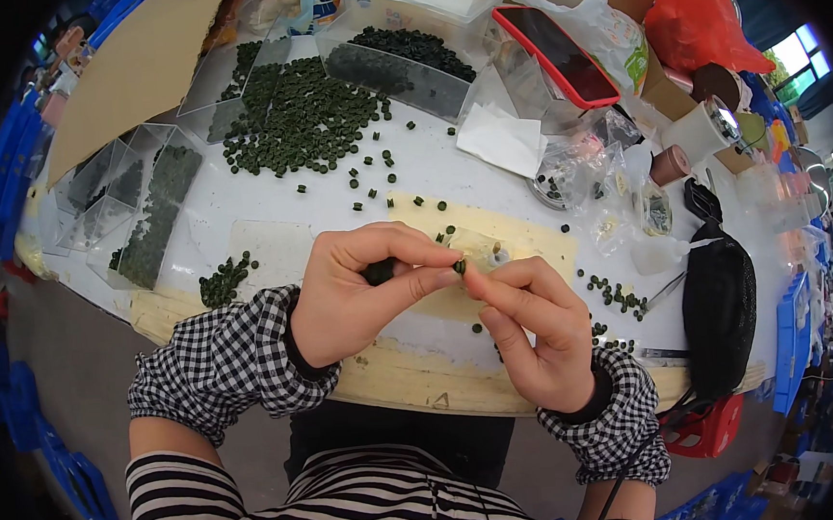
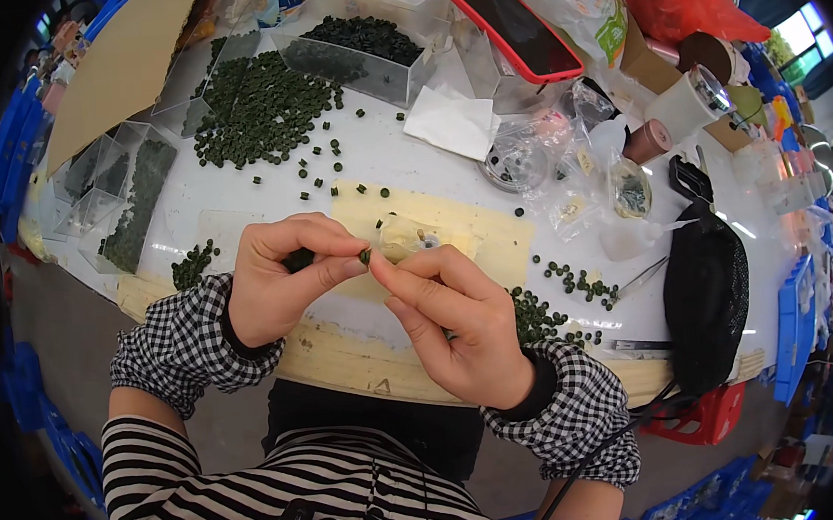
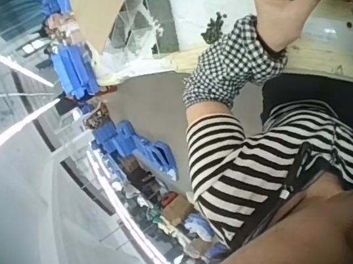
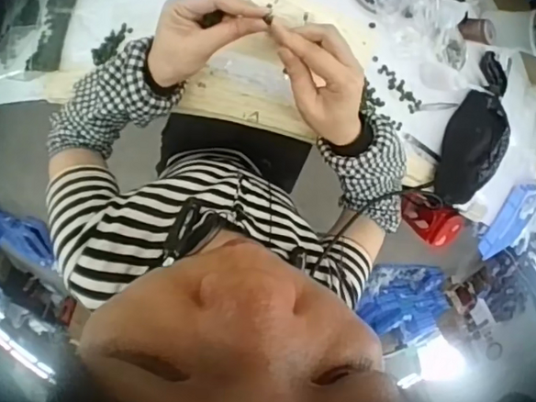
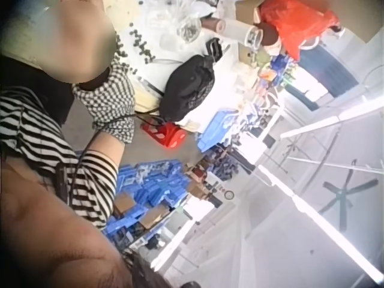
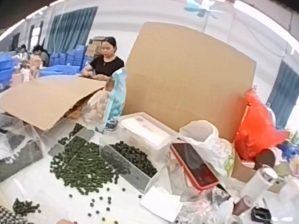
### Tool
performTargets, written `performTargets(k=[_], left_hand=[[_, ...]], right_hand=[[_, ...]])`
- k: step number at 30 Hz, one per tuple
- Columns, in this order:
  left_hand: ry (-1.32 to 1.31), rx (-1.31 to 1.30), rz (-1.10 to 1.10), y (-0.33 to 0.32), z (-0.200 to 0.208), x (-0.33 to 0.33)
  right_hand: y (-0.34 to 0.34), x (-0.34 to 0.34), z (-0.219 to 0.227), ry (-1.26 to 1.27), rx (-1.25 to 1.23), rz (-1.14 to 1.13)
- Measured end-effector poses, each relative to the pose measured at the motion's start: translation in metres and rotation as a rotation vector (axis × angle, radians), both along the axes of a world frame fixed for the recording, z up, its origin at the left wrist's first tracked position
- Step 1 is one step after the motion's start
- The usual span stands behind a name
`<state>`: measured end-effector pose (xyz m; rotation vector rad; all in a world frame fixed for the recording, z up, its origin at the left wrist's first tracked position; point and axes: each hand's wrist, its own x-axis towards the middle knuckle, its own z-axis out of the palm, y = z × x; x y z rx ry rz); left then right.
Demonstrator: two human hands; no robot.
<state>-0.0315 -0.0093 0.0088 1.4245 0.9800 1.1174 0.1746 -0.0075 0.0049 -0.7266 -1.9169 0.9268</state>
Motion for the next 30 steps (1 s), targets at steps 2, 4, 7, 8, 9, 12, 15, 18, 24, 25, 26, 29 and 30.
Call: performTargets(k=[2,4,7,8,9,12,15,18,24,25,26,29,30], left_hand=[[-0.011,-0.038,-0.006,0.0,0.002,0.001],[-0.028,-0.054,-0.006,-0.001,0.001,0.003],[-0.009,-0.063,0.003,0.001,-0.001,0.002],[-0.031,-0.101,0.005,0.0,-0.002,0.004],[-0.043,-0.131,0.019,0.0,-0.002,0.004],[-0.136,-0.324,0.04,0.003,0.001,0.003],[-0.231,-0.402,0.052,0.01,-0.007,-0.003],[-0.245,-0.413,0.005,0.017,-0.006,0.003],[-0.235,-0.398,0.031,0.016,-0.008,-0.006],[-0.239,-0.395,0.029,0.017,-0.01,-0.006],[-0.239,-0.399,0.025,0.017,-0.012,-0.006],[-0.232,-0.405,0.021,0.019,-0.009,-0.002],[-0.238,-0.412,0.03,0.019,-0.009,0.0]], right_hand=[[-0.001,0.001,0.0,0.001,-0.014,-0.011],[-0.001,0.002,-0.001,0.008,0.017,-0.006],[0.001,0.002,-0.001,0.022,0.015,-0.001],[0.001,0.002,0.0,0.027,0.008,0.001],[0.002,0.001,0.0,0.03,0.013,-0.015],[0.005,0.009,0.008,-0.014,0.073,-0.083],[0.0,0.012,0.026,0.07,-0.127,0.581],[-0.043,0.0,0.038,-0.108,-0.055,1.354],[-0.064,0.003,0.067,-0.057,-0.23,1.079],[-0.063,0.002,0.068,-0.064,-0.195,1.094],[-0.062,0.0,0.067,-0.07,-0.161,1.11],[-0.05,-0.007,0.064,-0.012,-0.205,1.367],[-0.051,-0.007,0.062,-0.011,-0.19,1.363]])
